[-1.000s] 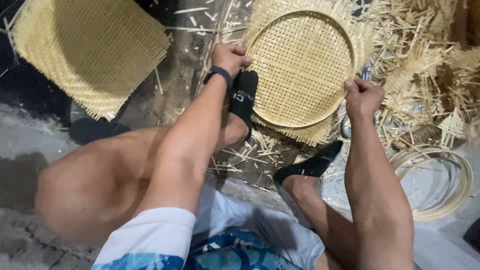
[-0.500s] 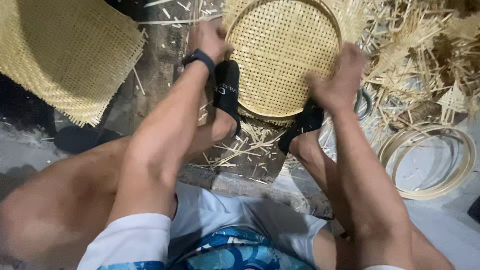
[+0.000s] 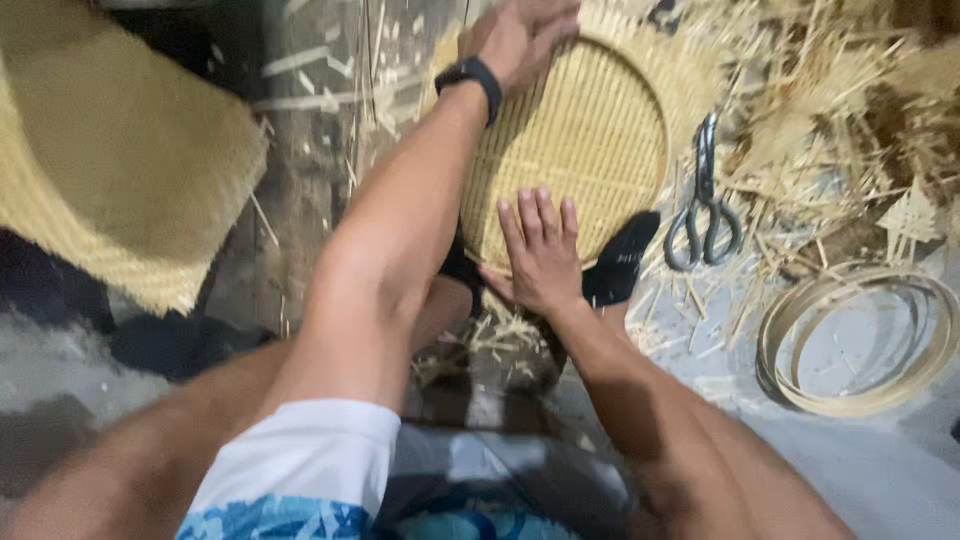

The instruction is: The person sits on the floor of a bamboo workshop assembling round steamer lids. They place a square woven bamboo mat over a round bamboo frame, press it with a wooden form, tuck and trim the excess mat around the rim with scissors, and set finished lids onto a stack.

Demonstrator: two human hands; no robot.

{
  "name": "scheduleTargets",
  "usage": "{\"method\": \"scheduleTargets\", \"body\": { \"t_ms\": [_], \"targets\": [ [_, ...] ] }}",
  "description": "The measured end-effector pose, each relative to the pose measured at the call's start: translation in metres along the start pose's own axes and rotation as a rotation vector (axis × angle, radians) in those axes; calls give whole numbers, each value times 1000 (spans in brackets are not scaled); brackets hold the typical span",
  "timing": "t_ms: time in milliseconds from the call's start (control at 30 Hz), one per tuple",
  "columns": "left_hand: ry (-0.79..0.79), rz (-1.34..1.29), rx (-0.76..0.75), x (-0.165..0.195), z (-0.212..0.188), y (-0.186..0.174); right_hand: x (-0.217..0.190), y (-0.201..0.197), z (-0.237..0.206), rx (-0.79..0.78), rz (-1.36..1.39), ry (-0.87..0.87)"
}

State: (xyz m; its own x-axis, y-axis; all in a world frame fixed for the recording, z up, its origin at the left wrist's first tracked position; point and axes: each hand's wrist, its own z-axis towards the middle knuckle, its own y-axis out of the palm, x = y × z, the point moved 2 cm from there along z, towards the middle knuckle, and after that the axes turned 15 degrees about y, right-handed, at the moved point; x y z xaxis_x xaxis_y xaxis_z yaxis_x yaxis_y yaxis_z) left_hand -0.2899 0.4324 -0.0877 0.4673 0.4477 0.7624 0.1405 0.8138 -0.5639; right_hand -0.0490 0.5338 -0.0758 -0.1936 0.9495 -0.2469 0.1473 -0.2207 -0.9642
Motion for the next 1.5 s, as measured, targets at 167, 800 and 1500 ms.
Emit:
{"method": "scheduleTargets", "body": {
  "t_ms": [167,800,1500],
  "targets": [
    [364,265,-2,-3,4,-2,72,-71,88,131,208,57],
    [-380,-220,-398,-37,19,25,167,3,99,-80,740,1050],
    [-870,22,-68,-43,-104,-18,57,-28,242,-479,51,581]
  ]
}}
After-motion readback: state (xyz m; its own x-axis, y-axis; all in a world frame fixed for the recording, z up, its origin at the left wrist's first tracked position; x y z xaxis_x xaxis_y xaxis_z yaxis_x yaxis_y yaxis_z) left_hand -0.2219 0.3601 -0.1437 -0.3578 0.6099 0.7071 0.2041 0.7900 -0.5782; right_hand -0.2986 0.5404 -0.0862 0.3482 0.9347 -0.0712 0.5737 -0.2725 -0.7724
